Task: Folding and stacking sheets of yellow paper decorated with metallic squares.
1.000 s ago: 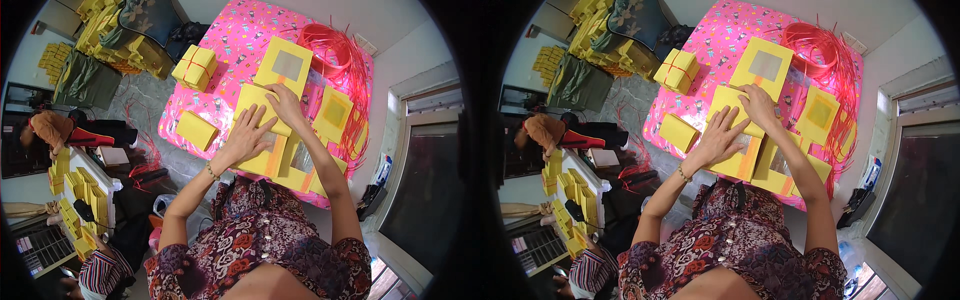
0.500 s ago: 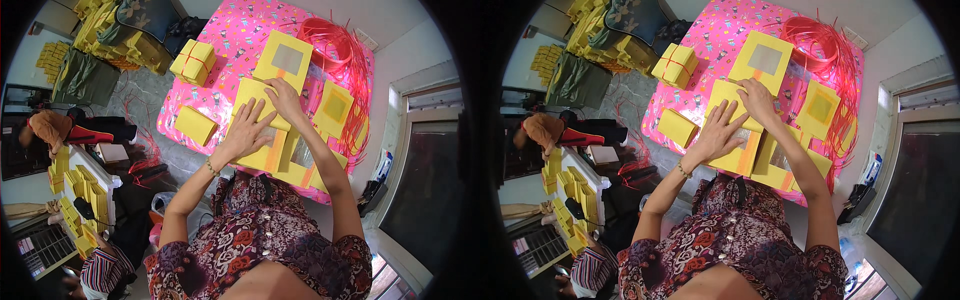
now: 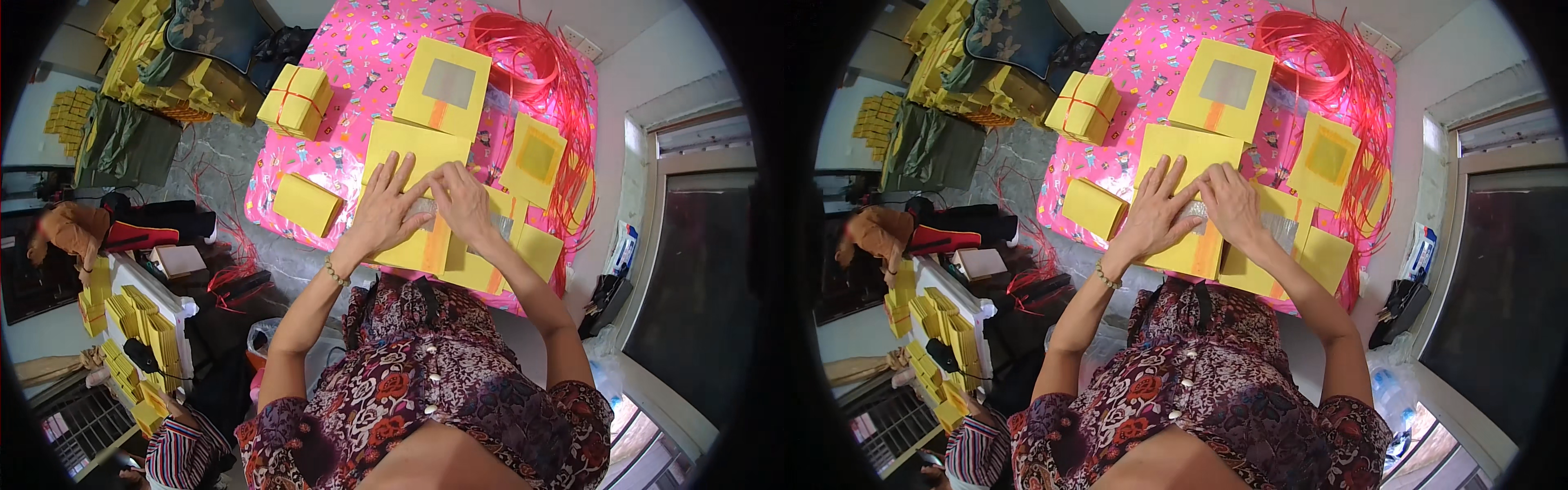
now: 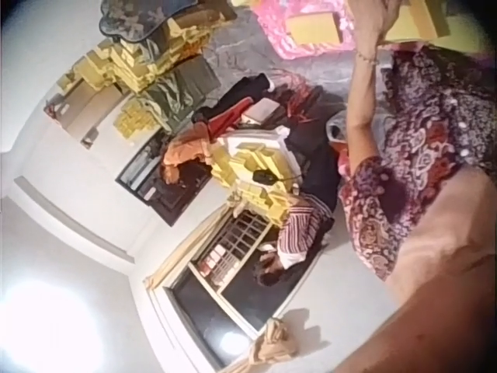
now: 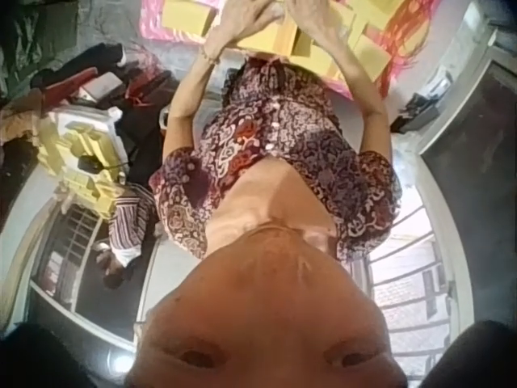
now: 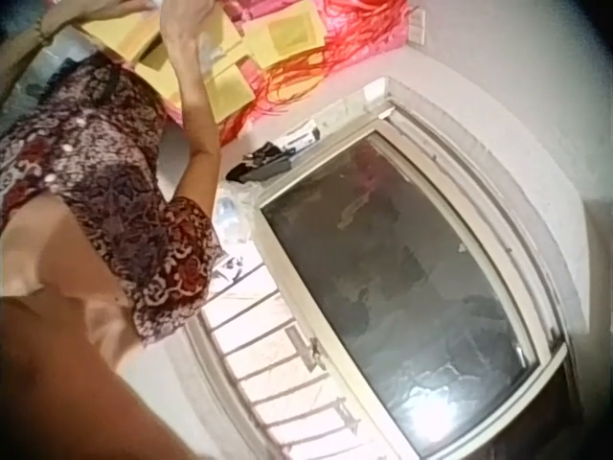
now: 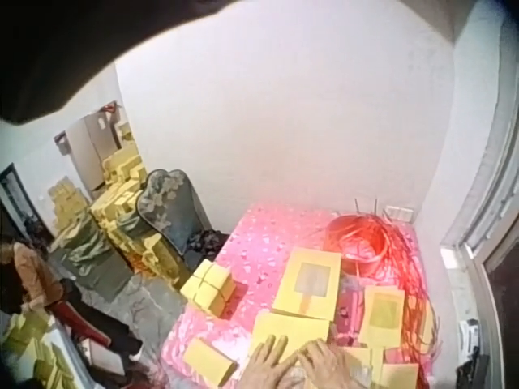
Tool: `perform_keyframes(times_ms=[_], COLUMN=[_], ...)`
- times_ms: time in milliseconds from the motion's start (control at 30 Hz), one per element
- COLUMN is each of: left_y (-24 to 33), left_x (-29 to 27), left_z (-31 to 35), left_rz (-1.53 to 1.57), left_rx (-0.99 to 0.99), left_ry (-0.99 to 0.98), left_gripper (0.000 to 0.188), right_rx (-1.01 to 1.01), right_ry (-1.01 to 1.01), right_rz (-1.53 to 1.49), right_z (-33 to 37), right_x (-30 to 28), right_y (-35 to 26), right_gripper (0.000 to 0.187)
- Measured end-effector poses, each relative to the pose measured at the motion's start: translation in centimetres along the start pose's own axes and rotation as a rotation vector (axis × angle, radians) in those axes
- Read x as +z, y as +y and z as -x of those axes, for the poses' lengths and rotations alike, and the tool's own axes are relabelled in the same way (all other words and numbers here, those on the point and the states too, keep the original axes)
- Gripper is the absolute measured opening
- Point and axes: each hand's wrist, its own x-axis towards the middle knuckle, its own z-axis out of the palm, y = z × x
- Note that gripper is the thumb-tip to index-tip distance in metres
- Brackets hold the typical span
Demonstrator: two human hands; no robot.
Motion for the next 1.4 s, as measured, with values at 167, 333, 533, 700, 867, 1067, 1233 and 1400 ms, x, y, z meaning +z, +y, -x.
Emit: perform_keyframes(times_ms=[167,333,533,700,867,1067,1233,1400], left_y=[0.0,0.2,0.3,-0.1,0.5,0.5,1.9,1.5], left_x=[0.0,0.1,0.1,0.1,-0.8,-1.6,-3.1,-2.3], left_z=[-0.1,-0.2,-0.2,-0.1,1.0,1.5,1.7,3.0], left_rz=[-0.022,-0.020,-0.016,0.008,-0.023,-0.112,-0.050,-0.081], left_rx=[-0.005,-0.008,-0.014,-0.031,-0.041,-0.026,-0.124,-0.076], left_ry=[-0.004,0.000,0.022,0.013,0.044,0.105,-0.088,0.058], left_gripper=[0.064,0.064,0.064,0.064,0.067,0.069,0.067,0.067], right_rx=[-0.012,-0.047,-0.095,-0.085,-0.077,-0.048,-0.110,-0.164], right_ry=[-0.014,-0.022,-0.044,-0.060,-0.092,-0.100,-0.014,0.005], right_rz=[-0.031,-0.047,-0.037,-0.030,-0.026,-0.096,-0.015,0.155], right_z=[1.1,1.3,1.1,1.0,1.0,1.1,1.1,0.7], right_x=[0.4,0.5,0.8,1.1,0.8,0.9,1.1,0.1], right_y=[0.9,1.5,2.1,2.5,2.8,2.7,2.4,0.6], right_gripper=[0.014,0.012,0.013,0.014,0.016,0.017,0.017,0.016])
